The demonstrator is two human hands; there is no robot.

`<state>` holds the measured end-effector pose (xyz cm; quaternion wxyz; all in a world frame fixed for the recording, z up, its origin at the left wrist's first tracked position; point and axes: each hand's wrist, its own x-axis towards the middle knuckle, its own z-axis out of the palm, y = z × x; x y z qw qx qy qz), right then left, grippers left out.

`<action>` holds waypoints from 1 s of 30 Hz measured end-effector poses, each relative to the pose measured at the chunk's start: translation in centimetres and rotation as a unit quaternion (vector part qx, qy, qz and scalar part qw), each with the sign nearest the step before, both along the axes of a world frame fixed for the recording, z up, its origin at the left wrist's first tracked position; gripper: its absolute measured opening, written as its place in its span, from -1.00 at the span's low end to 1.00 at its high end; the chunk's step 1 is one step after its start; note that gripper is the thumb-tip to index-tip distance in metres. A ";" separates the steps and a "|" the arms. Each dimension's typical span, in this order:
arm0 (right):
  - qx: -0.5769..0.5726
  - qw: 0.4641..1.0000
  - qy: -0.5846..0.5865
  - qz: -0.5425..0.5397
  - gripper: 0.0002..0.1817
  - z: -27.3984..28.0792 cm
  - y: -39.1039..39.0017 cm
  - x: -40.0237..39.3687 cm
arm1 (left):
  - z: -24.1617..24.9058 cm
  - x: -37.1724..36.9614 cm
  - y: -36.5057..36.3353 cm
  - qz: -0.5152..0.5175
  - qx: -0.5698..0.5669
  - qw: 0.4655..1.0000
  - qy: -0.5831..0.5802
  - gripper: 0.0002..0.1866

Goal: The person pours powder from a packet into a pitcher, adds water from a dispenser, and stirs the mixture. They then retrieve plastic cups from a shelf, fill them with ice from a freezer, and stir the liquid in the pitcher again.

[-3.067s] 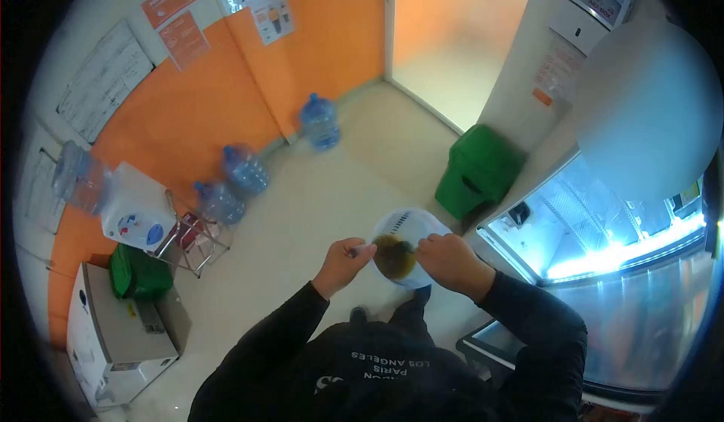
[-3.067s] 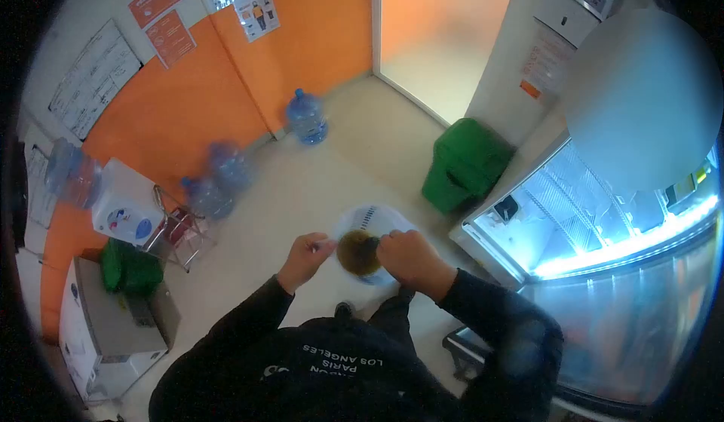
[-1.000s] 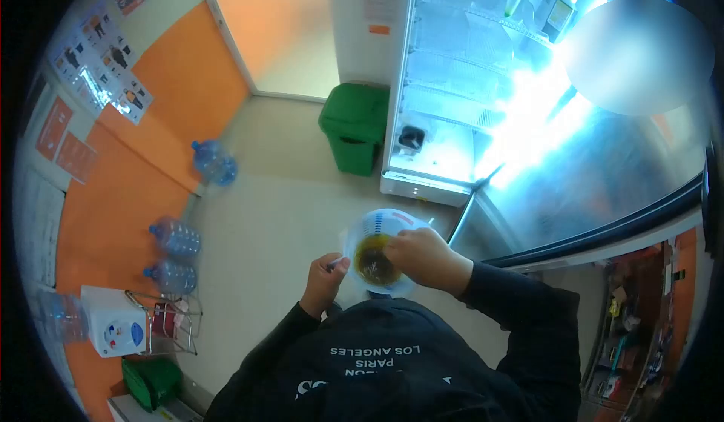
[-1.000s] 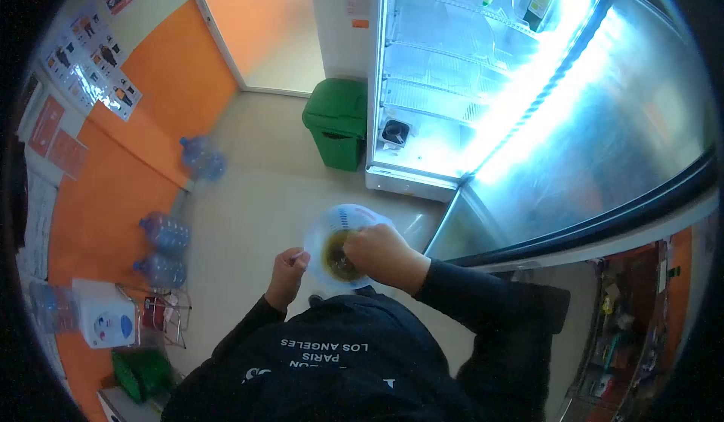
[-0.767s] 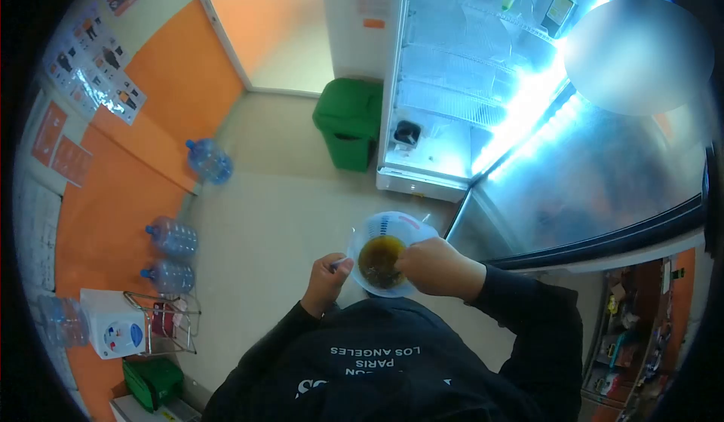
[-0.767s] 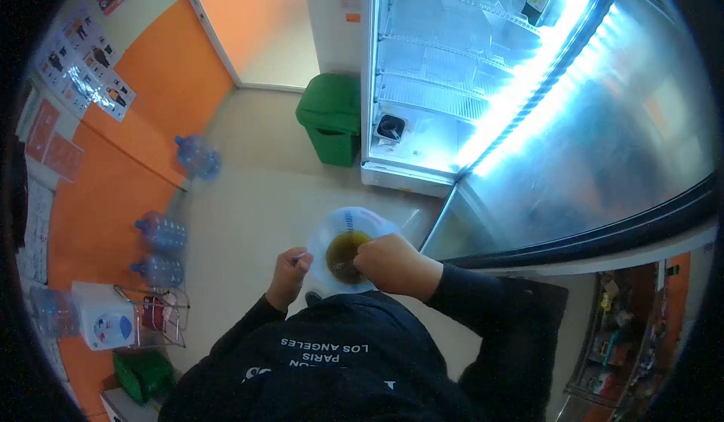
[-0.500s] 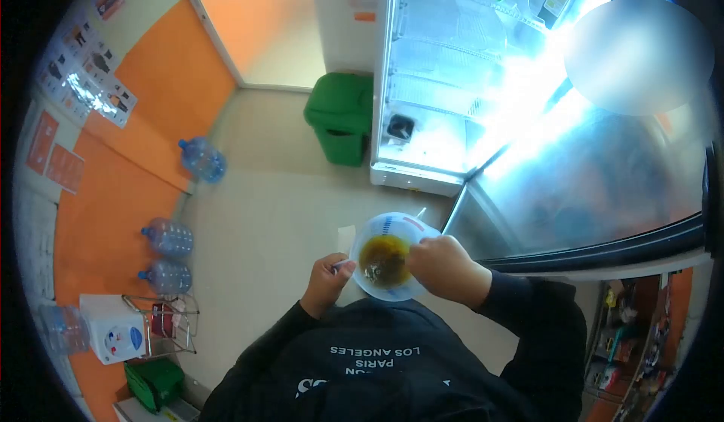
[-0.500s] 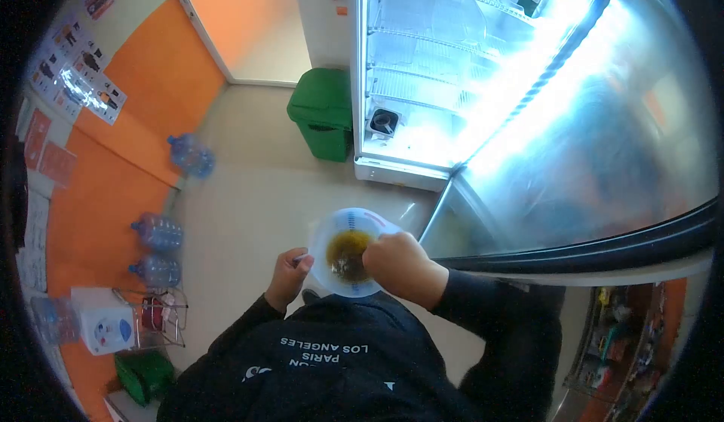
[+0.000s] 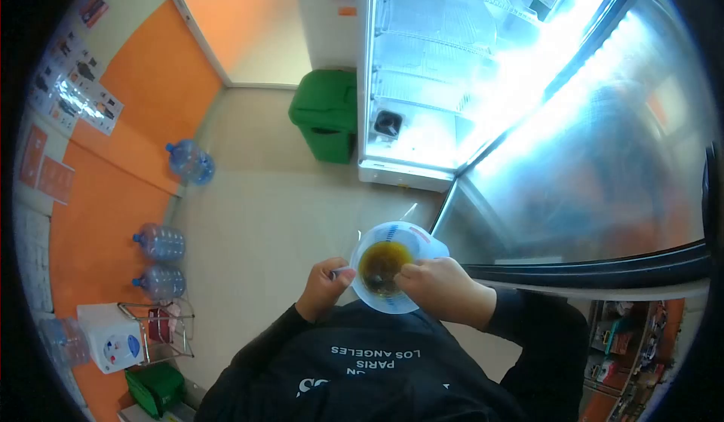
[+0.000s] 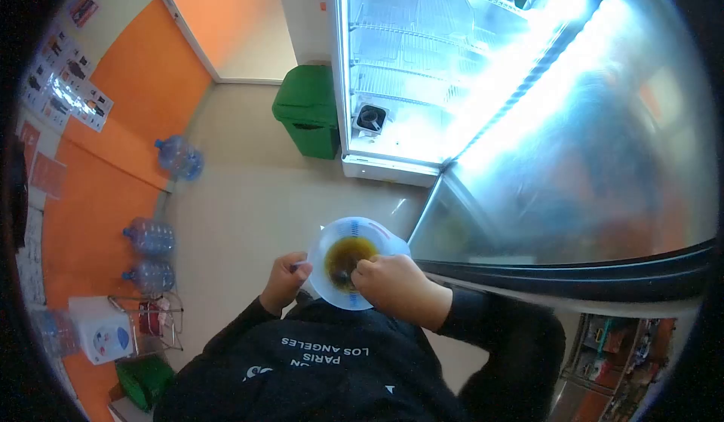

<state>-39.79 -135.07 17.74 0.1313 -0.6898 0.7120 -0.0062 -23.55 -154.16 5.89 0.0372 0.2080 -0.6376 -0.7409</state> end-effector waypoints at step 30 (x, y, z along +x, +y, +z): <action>-0.072 0.977 0.008 0.199 -0.96 1.7 -16.5 3.8 | 2.1 10.0 -6.3 0.176 -0.135 0.975 0.027 -0.71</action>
